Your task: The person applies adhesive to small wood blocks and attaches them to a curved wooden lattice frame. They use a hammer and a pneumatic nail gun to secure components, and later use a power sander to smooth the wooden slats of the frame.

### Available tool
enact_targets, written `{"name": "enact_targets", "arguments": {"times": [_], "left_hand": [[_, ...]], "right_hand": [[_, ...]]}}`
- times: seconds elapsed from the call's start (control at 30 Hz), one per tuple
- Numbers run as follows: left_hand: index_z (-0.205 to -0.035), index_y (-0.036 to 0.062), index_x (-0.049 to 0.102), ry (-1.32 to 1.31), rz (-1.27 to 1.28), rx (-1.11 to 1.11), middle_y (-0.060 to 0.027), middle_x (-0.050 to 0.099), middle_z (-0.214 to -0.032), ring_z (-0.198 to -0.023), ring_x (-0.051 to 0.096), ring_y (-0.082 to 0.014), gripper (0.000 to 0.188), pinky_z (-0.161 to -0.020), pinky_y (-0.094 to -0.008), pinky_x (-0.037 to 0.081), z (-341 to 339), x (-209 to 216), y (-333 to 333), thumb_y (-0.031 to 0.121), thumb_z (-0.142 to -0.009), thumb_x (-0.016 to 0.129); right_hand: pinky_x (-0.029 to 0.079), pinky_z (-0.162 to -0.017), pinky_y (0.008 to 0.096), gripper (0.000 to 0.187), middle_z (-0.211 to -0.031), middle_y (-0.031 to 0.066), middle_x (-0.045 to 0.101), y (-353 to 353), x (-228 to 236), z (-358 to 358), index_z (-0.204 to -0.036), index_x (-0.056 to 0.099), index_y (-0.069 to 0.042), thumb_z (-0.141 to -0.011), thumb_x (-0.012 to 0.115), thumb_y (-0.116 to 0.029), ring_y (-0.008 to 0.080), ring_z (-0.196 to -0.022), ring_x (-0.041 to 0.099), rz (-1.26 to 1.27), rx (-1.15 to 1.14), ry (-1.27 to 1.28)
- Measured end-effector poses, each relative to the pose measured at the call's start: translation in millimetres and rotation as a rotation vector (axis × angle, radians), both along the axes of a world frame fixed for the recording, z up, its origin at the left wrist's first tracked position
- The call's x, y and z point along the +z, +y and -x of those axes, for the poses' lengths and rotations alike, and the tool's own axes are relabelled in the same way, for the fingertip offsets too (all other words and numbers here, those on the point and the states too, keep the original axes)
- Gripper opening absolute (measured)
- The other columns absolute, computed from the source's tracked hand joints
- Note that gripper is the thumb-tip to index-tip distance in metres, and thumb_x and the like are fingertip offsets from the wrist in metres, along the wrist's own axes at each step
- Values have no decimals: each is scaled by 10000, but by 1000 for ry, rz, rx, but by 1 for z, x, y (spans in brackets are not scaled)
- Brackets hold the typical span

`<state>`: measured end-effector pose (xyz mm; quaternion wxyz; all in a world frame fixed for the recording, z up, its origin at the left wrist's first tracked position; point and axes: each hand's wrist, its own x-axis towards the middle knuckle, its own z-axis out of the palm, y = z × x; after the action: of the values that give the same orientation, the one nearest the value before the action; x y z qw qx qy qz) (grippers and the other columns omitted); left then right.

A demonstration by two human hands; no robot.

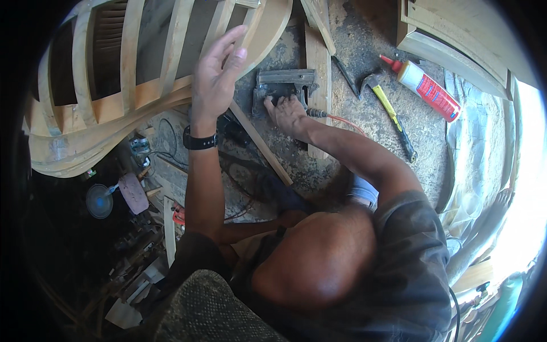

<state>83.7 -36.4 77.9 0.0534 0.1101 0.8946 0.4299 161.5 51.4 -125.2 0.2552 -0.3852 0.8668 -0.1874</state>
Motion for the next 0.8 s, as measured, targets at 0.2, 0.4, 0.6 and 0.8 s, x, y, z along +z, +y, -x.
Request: {"name": "enact_targets", "arguments": {"times": [0.2, 0.4, 0.6, 0.8], "left_hand": [[-1334, -14, 622, 369, 236, 180, -207, 651, -1341, -1301, 590, -322, 460, -1112, -421, 431, 2, 13, -24, 346, -1055, 559], [-1534, -3, 411, 5, 216, 238, -208, 443, -1561, -1464, 393, -300, 625, -1192, -398, 317, 40, 9, -29, 445, -1097, 416], [-1426, 8, 502, 102, 217, 169, -256, 517, -1440, -1383, 456, -399, 629, -1129, -447, 369, 70, -11, -36, 517, -1091, 344], [-1290, 50, 590, 210, 260, 221, -257, 620, -1237, -1203, 581, -435, 408, -985, -483, 473, 75, -18, -14, 377, -1077, 471]], "right_hand": [[518, -874, 493, 738, -1014, 251, 697, 40, 65, -2, -1514, 317, -1, -887, 648, -206, 385, -989, 696, 195, -240, -141], [534, -828, 523, 737, -894, 254, 704, 113, 137, 22, -1459, 371, 5, -844, 696, -239, 453, -878, 690, 395, -472, -141], [513, -801, 391, 383, -783, 116, 667, 138, 181, 46, -1081, 660, 15, -945, 714, -339, 236, -777, 635, 671, -883, -338], [430, -528, 289, 453, -547, 3, 551, 144, 149, 69, -741, 634, -41, -975, 720, -419, 93, -515, 515, 792, -1067, -339]]}}
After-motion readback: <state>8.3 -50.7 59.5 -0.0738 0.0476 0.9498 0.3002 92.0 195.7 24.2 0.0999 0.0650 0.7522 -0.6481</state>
